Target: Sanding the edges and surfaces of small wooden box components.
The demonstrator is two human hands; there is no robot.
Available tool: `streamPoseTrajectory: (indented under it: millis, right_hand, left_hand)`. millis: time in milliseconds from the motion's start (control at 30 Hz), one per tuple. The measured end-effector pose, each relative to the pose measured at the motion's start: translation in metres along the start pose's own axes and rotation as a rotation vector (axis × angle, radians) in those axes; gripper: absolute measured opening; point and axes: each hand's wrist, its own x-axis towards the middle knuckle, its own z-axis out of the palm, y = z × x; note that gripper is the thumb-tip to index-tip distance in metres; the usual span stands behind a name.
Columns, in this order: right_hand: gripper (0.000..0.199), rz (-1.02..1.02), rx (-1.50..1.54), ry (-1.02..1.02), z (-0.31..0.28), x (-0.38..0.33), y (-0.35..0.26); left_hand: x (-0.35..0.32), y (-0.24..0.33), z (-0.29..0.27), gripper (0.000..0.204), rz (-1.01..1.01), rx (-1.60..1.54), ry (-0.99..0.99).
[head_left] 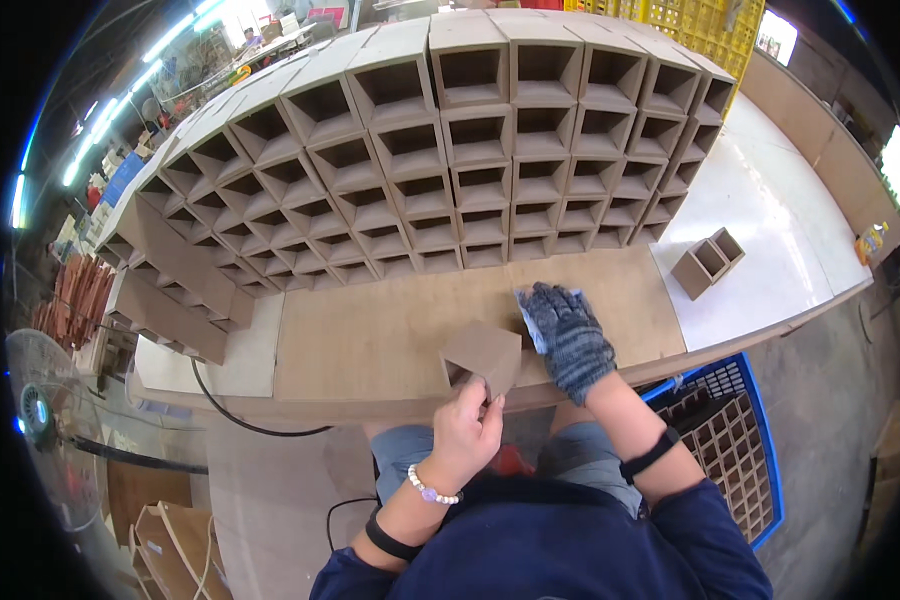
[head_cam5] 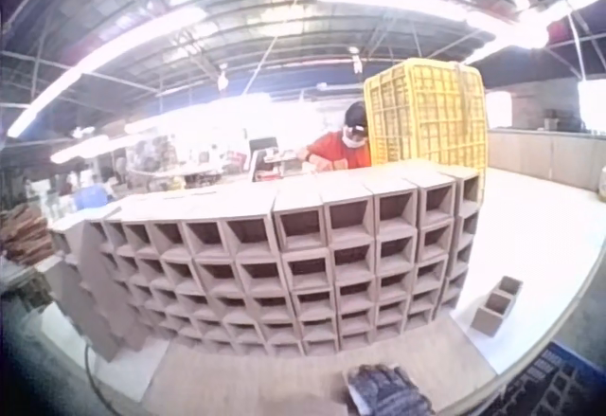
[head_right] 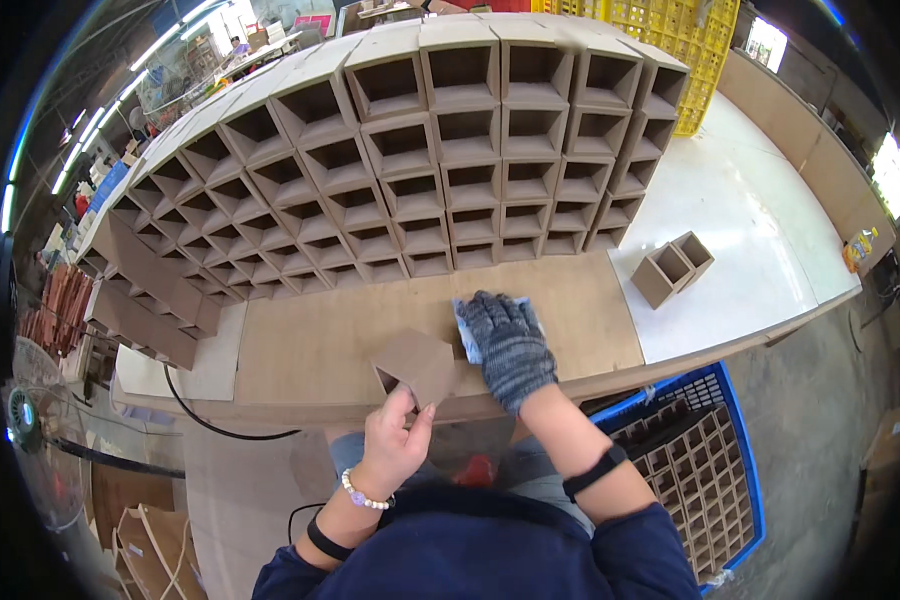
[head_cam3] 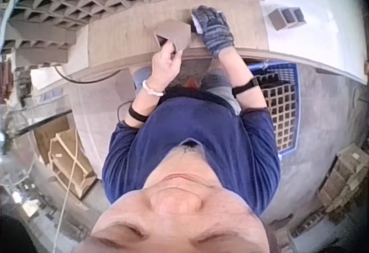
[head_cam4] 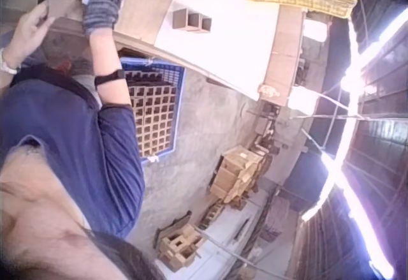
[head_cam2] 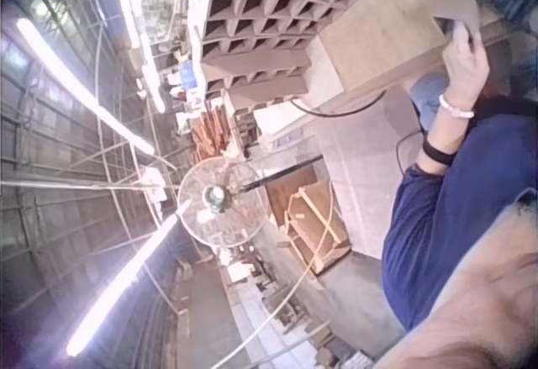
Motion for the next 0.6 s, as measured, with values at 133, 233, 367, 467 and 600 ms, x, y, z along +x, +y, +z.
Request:
streamPoseTrajectory:
  millis: [133, 233, 367, 467, 600]
  right_hand:
    - [0.039, -0.270, 0.204, 0.082, -0.048, -0.005, -0.060]
    - [0.041, -0.314, 0.147, -0.032, -0.042, -0.006, -0.058]
    - [0.048, -0.069, -0.123, -0.048, -0.007, -0.006, 0.011]
    - [0.059, 0.023, -0.067, -0.022, -0.017, -0.010, 0.016]
    - [0.060, 0.218, 0.351, 0.230, -0.055, -0.007, -0.020]
  left_hand:
    - [-0.008, -0.015, 0.002, 0.013, 0.076, 0.018, 0.022]
    - [-0.006, -0.011, 0.000, 0.019, 0.040, -0.074, 0.003]
    - [-0.005, -0.002, -0.005, 0.029, -0.206, -0.413, -0.015]
    - [0.002, 0.002, -0.016, 0.033, -0.333, -0.775, 0.111]
    - [0.002, -0.009, -0.013, 0.030, -0.293, -0.433, 0.045]
